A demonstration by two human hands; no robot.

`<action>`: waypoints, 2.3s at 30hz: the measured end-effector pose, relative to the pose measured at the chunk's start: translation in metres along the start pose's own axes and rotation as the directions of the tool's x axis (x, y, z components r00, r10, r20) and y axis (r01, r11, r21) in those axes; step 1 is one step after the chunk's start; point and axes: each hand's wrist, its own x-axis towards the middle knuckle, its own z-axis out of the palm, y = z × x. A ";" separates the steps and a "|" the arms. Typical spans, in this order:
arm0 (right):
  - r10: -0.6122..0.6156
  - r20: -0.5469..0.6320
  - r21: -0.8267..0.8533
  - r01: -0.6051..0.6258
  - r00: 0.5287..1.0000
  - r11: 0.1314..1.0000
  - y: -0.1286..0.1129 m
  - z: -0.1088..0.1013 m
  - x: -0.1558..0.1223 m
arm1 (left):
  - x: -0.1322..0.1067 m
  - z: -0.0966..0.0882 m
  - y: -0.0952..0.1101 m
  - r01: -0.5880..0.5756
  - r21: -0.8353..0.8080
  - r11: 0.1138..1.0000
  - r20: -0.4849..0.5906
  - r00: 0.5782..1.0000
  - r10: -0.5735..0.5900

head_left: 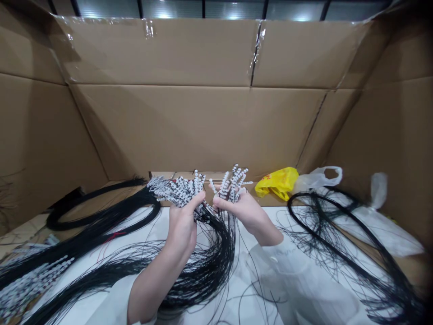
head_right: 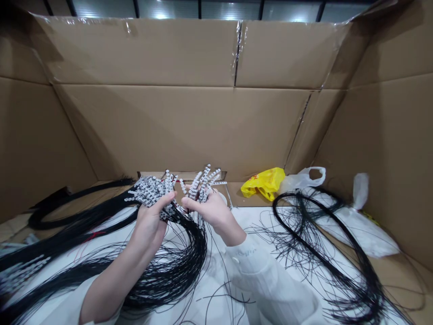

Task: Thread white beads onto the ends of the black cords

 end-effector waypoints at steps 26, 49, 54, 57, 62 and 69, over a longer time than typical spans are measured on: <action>-0.094 -0.033 -0.058 0.092 0.995 0.994 0.010 0.009 0.002 | -0.003 0.002 -0.001 0.025 0.016 1.000 -0.032 0.999 -0.024; -0.194 -0.056 -0.309 0.167 0.979 0.936 0.005 0.011 0.001 | -0.001 0.001 -0.001 0.038 0.042 0.998 0.032 0.999 -0.040; -0.218 -0.003 -0.325 0.205 0.976 0.923 -0.003 0.010 -0.002 | -0.004 0.003 0.002 -0.002 0.096 0.995 0.058 0.998 -0.003; -0.184 0.051 -0.316 0.191 0.982 0.929 -0.006 0.009 -0.003 | -0.004 0.002 0.003 -0.009 0.118 0.993 0.042 0.999 0.004; -0.117 0.109 -0.211 0.138 0.987 0.968 -0.002 0.007 -0.003 | -0.002 -0.002 0.000 -0.021 0.091 0.996 -0.044 0.999 0.025; -0.042 0.088 -0.078 0.049 0.995 0.996 0.004 0.007 0.000 | -0.001 -0.002 -0.002 -0.087 0.059 0.994 -0.095 0.991 0.093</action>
